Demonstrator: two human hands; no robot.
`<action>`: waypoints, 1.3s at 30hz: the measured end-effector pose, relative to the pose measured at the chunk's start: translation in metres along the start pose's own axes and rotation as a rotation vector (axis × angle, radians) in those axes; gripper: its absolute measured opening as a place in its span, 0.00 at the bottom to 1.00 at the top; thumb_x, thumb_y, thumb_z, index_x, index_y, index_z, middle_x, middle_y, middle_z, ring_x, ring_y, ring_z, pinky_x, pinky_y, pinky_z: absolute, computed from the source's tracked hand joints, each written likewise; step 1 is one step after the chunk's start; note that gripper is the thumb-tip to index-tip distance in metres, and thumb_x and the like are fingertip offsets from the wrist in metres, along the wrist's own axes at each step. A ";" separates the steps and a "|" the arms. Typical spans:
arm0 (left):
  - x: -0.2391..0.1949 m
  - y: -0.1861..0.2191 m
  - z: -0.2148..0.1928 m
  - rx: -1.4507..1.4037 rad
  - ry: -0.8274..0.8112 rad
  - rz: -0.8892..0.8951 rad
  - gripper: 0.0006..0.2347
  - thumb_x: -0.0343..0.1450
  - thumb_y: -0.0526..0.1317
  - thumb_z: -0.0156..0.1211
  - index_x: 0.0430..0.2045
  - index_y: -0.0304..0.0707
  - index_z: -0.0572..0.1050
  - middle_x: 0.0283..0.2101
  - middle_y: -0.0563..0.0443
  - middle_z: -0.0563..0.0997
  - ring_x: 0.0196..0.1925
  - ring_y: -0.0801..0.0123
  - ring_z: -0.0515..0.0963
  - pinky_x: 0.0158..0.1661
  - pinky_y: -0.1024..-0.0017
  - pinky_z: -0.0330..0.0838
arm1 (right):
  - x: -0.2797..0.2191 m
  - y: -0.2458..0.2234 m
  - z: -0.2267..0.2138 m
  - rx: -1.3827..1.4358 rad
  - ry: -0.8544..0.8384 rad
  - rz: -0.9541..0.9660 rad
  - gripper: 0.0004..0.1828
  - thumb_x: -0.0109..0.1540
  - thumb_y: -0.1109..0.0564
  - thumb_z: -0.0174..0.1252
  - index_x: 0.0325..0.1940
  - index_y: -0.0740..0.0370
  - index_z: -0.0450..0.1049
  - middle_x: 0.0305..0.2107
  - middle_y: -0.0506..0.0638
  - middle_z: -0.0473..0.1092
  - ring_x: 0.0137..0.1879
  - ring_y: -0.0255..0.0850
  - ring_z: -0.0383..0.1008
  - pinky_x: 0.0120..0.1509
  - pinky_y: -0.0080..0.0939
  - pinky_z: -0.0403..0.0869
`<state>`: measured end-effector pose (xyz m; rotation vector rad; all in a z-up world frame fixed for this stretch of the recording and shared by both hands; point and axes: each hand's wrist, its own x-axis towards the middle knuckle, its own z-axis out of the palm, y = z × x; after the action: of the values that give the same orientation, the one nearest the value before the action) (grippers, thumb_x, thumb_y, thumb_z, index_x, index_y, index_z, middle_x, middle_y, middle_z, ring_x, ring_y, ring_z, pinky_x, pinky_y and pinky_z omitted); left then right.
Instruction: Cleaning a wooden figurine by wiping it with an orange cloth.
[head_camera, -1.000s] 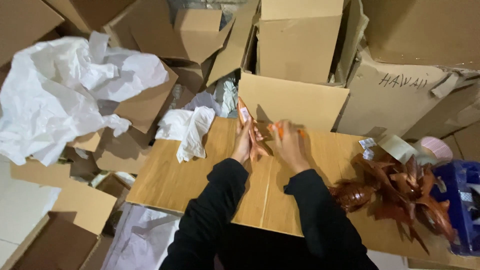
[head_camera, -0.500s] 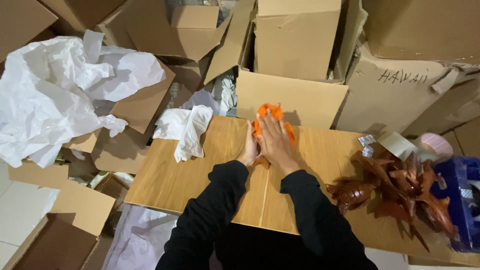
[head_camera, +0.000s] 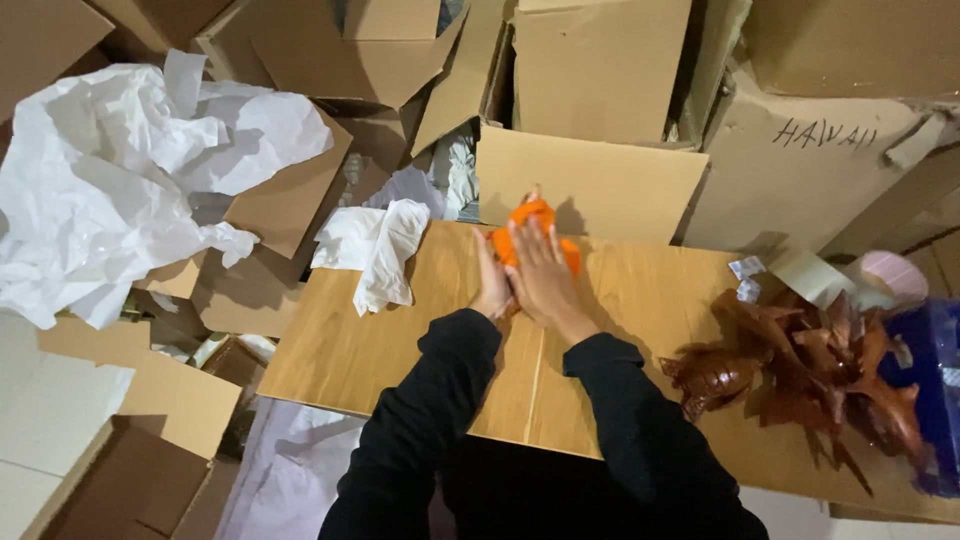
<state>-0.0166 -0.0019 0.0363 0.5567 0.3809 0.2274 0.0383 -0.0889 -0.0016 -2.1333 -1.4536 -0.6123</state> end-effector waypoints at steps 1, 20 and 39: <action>-0.009 0.001 0.012 0.104 0.019 -0.069 0.51 0.59 0.83 0.35 0.70 0.48 0.57 0.73 0.51 0.58 0.73 0.56 0.58 0.69 0.52 0.48 | -0.002 0.005 -0.003 0.012 -0.006 0.060 0.38 0.69 0.48 0.47 0.81 0.61 0.46 0.73 0.62 0.52 0.81 0.54 0.41 0.82 0.59 0.34; -0.002 -0.006 -0.022 1.147 -0.182 0.940 0.40 0.76 0.59 0.40 0.74 0.34 0.29 0.67 0.13 0.58 0.65 0.23 0.64 0.59 0.41 0.63 | -0.007 -0.016 0.010 1.010 0.237 0.601 0.21 0.73 0.48 0.46 0.62 0.64 0.71 0.52 0.63 0.74 0.61 0.52 0.72 0.65 0.58 0.69; -0.010 0.024 -0.020 1.435 0.041 0.840 0.39 0.74 0.60 0.40 0.73 0.35 0.34 0.55 0.19 0.73 0.54 0.23 0.75 0.53 0.36 0.68 | -0.031 0.048 0.033 0.388 0.068 0.280 0.10 0.62 0.55 0.60 0.45 0.59 0.75 0.35 0.57 0.76 0.46 0.56 0.78 0.48 0.49 0.76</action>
<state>-0.0363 0.0244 0.0367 2.1342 0.2819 0.7820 0.0760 -0.1061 -0.0529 -1.9361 -1.1026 -0.2692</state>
